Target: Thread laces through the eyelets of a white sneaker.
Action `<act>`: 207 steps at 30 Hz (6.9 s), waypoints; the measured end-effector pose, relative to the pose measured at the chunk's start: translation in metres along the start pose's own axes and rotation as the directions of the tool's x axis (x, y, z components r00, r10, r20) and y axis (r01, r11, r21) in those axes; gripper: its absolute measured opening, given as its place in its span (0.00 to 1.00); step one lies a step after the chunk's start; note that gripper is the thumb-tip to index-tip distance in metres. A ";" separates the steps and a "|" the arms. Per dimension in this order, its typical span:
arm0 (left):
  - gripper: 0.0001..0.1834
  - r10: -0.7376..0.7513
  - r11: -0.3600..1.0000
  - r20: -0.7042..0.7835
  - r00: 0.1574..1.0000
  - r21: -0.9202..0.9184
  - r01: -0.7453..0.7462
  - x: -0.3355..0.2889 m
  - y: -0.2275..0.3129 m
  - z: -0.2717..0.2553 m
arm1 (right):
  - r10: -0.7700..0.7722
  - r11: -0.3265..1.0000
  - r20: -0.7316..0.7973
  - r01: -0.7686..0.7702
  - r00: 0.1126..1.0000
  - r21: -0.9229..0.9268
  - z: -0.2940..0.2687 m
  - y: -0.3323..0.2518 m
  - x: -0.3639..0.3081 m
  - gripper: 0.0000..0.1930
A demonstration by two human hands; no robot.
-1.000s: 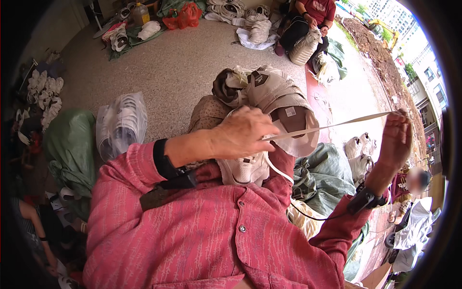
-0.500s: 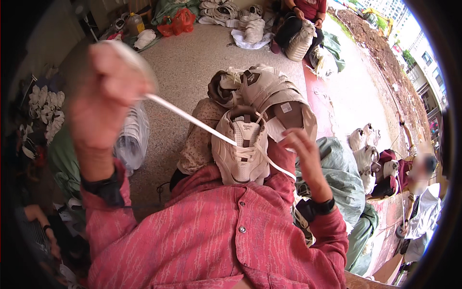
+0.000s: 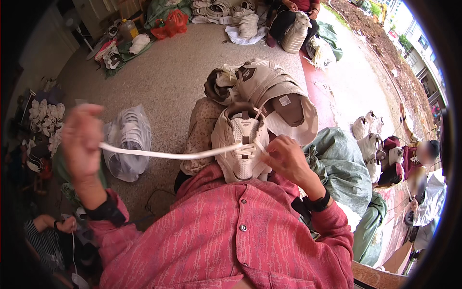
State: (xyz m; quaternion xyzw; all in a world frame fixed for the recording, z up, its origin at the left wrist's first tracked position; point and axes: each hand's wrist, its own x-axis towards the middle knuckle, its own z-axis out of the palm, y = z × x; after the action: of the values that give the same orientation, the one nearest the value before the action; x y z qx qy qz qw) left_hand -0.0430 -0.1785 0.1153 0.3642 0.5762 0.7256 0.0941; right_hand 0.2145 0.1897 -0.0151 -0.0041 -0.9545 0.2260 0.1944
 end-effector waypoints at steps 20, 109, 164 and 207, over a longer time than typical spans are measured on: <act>0.05 -0.107 0.241 0.665 0.739 0.739 -0.630 0.022 -0.120 0.197 | 0.309 0.384 0.465 -0.556 0.830 0.737 -0.008 -0.001 -0.007 0.15; 0.39 -0.302 0.933 0.733 0.609 0.360 0.030 0.055 -0.154 0.162 | 0.083 0.994 0.124 -0.091 0.989 0.062 0.013 -0.032 0.043 0.09; 0.26 -0.411 0.908 0.656 0.633 0.354 0.223 0.051 -0.158 0.165 | 0.080 0.887 0.240 -0.179 0.967 0.426 0.005 -0.023 0.051 0.05; 0.20 -0.377 0.906 0.771 0.514 0.192 0.377 0.061 -0.195 0.159 | -0.291 0.870 0.029 0.277 0.956 -0.408 -0.045 -0.026 0.073 0.09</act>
State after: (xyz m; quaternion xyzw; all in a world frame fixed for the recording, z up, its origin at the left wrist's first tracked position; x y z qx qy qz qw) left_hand -0.0412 0.0394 -0.0237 0.5135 0.5385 0.4496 0.4943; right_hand 0.1659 0.1928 0.0600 0.0921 -0.9672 -0.0090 0.2364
